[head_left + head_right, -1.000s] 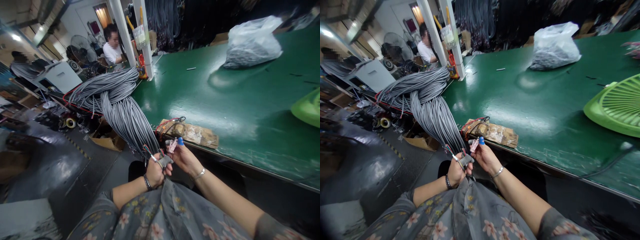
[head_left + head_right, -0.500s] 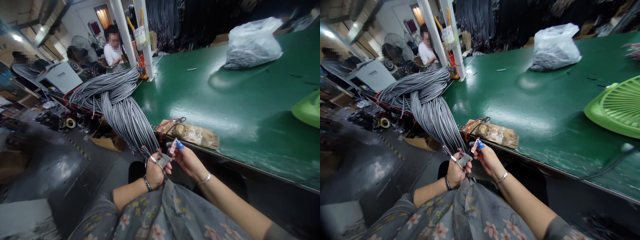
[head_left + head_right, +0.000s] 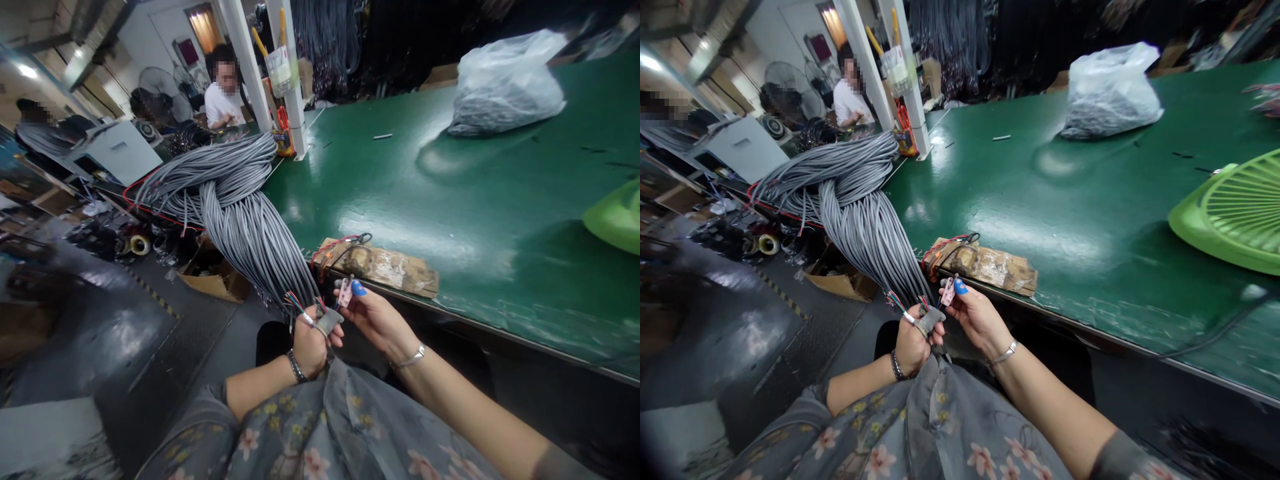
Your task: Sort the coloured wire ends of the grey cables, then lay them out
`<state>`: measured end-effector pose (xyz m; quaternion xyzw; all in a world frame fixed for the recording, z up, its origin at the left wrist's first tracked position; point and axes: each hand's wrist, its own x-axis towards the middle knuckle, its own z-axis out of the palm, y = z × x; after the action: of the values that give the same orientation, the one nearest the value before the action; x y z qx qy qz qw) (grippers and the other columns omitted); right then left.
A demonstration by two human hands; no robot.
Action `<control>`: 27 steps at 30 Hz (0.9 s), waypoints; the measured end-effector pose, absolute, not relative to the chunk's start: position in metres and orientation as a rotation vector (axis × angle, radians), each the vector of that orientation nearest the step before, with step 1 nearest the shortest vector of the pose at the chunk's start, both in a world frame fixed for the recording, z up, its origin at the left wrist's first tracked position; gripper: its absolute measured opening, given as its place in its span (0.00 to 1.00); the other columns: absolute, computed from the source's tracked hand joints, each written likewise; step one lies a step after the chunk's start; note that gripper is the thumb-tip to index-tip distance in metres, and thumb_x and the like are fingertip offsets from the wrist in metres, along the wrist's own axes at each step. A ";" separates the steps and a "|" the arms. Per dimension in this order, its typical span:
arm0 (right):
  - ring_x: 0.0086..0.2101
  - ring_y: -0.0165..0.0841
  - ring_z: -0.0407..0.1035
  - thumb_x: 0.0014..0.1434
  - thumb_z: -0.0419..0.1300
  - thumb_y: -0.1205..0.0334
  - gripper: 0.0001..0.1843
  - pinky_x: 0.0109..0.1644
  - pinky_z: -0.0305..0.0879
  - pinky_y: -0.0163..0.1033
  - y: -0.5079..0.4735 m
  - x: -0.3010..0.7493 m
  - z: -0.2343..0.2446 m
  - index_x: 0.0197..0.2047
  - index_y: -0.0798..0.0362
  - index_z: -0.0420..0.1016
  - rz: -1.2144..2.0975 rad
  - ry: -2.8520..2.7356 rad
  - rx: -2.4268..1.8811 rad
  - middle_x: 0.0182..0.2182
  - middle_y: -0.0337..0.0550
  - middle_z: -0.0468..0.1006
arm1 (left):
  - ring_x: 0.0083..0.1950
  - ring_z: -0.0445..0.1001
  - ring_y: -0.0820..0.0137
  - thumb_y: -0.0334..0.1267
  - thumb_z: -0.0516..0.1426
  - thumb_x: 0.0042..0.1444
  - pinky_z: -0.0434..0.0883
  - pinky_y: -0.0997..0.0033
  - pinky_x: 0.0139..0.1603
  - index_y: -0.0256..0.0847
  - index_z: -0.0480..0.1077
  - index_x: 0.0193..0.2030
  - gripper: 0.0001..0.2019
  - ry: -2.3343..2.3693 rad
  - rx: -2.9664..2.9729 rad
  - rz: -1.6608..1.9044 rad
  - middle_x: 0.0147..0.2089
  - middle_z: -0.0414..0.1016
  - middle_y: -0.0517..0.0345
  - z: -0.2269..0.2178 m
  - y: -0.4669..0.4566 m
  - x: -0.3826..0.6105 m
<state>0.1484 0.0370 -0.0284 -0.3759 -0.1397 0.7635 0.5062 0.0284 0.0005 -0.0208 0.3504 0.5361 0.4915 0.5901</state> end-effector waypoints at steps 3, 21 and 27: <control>0.28 0.28 0.68 0.32 0.75 0.49 0.20 0.31 0.65 0.31 0.037 0.147 -0.027 0.27 0.51 0.79 1.822 -0.318 -0.907 0.29 0.40 0.80 | 0.13 0.63 0.79 0.51 0.62 0.41 0.51 0.80 0.14 0.37 0.66 0.22 0.18 1.265 0.830 1.124 0.17 0.69 0.59 -0.021 0.001 0.028; 0.28 0.33 0.71 0.55 0.60 0.48 0.15 0.31 0.69 0.36 0.028 0.157 -0.042 0.26 0.49 0.74 1.961 -0.336 -0.900 0.30 0.44 0.78 | 0.13 0.63 0.79 0.52 0.65 0.36 0.56 0.80 0.13 0.37 0.67 0.24 0.20 1.256 0.731 1.149 0.16 0.68 0.62 -0.020 -0.008 0.016; 0.25 0.27 0.68 0.52 0.65 0.58 0.08 0.28 0.67 0.30 0.019 0.161 -0.044 0.27 0.53 0.78 2.020 -0.285 -0.958 0.29 0.44 0.79 | 0.13 0.62 0.79 0.55 0.65 0.36 0.54 0.80 0.13 0.37 0.67 0.23 0.22 1.253 0.751 1.129 0.16 0.68 0.61 -0.023 -0.006 0.018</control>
<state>0.1607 0.0189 -0.0445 -0.3838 -0.1140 0.8094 0.4295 0.0183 -0.0058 -0.0228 0.3242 0.5412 0.4877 0.6034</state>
